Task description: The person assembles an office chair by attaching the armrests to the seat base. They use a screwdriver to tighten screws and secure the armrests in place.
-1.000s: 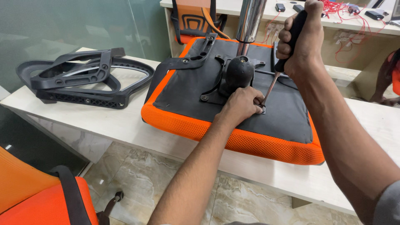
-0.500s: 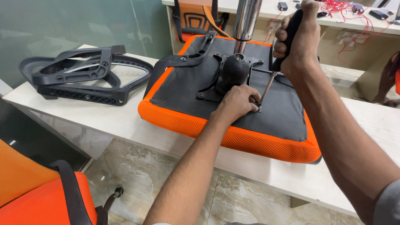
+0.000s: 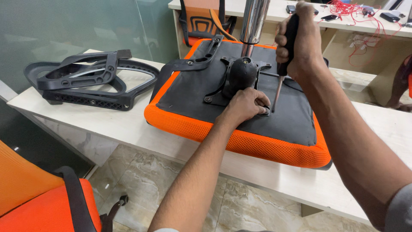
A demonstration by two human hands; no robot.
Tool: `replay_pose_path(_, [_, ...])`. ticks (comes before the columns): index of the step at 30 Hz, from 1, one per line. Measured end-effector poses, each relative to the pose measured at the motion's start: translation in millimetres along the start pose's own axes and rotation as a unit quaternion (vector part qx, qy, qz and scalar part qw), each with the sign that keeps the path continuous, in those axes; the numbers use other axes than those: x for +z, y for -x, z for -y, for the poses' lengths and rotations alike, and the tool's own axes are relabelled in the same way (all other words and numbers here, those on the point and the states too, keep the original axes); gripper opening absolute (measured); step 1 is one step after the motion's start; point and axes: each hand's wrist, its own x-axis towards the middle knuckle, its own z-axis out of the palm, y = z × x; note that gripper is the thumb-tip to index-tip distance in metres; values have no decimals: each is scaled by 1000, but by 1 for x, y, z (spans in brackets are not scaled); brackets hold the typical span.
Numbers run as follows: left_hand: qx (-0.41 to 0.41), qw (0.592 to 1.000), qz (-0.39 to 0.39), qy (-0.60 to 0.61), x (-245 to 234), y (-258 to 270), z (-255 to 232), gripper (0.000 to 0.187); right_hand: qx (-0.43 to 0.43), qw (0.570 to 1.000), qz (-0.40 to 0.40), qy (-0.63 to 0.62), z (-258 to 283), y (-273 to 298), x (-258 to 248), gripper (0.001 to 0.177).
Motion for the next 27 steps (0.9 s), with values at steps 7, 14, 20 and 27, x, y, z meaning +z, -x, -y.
replay_pose_path(7, [18,998,-24,57,4,-10,14,37,-54,995,-37,-71,6,4,-23,52])
replay_pose_path(14, [-6,999,-19,44,3,-10,12,43,-41,996,-20,-79,-7,-4,-26,57])
replay_pose_path(20, [5,999,-23,42,4,-10,12,46,-30,997,-22,-63,-6,-5,-19,55])
replay_pose_path(27, [-2,999,-17,36,2,-10,12,49,-54,997,-22,-47,-6,0,-14,56])
